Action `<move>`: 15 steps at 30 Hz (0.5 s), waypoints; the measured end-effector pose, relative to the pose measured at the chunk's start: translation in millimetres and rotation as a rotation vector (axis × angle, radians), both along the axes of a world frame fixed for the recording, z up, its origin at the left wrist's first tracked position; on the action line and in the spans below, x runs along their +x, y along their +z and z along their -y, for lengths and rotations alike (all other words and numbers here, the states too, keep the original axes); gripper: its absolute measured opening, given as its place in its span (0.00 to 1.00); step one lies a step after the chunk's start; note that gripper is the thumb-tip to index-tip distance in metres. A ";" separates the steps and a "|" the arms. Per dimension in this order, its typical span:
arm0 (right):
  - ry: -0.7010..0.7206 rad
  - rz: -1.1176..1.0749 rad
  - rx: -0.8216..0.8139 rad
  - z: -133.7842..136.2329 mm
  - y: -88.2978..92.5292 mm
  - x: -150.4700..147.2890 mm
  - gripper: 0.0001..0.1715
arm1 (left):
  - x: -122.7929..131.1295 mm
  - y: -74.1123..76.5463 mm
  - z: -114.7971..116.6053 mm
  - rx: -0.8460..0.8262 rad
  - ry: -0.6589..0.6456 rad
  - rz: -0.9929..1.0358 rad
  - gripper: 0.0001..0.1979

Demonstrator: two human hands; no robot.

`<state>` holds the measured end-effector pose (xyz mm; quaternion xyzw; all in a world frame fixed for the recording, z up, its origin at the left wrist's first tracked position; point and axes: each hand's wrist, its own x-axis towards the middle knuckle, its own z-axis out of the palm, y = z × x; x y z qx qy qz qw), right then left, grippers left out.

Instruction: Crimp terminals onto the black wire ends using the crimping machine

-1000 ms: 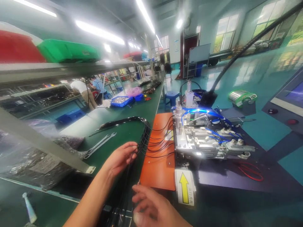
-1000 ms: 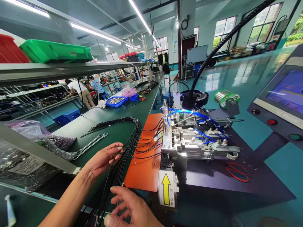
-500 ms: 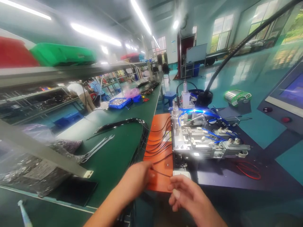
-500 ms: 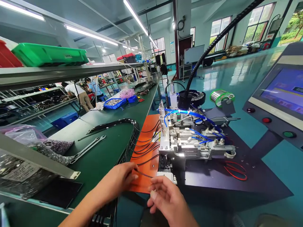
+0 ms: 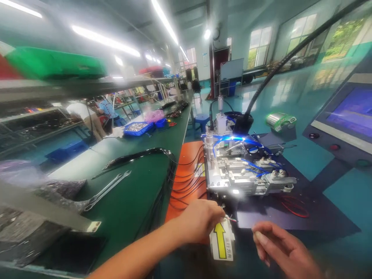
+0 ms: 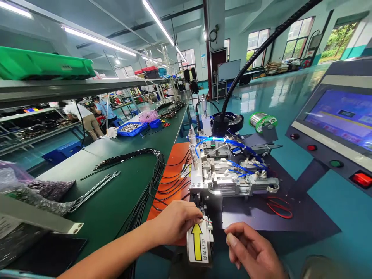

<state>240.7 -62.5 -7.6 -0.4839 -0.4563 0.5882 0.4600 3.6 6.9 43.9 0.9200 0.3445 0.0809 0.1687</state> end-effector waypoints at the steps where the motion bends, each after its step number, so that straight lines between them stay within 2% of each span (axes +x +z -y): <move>1: -0.033 0.007 -0.003 -1.2 -1.4 0.2 0.20 | -0.2 -4.6 -0.3 0.011 0.021 0.050 0.09; 5: -0.069 0.030 -0.026 -9.5 -9.5 -11.2 0.21 | -2.4 -21.1 5.6 0.044 0.121 0.218 0.13; 7: -0.097 0.043 -0.005 -14.4 -15.2 -18.6 0.20 | -3.8 -26.5 8.6 0.042 0.130 0.272 0.13; 11: 0.004 0.106 0.005 -22.2 -21.0 -27.9 0.19 | -5.8 -30.7 11.1 0.070 0.123 0.322 0.13; 15: 0.056 0.189 0.027 -30.1 -14.4 -34.4 0.19 | -5.9 -30.9 12.4 0.061 0.165 0.350 0.12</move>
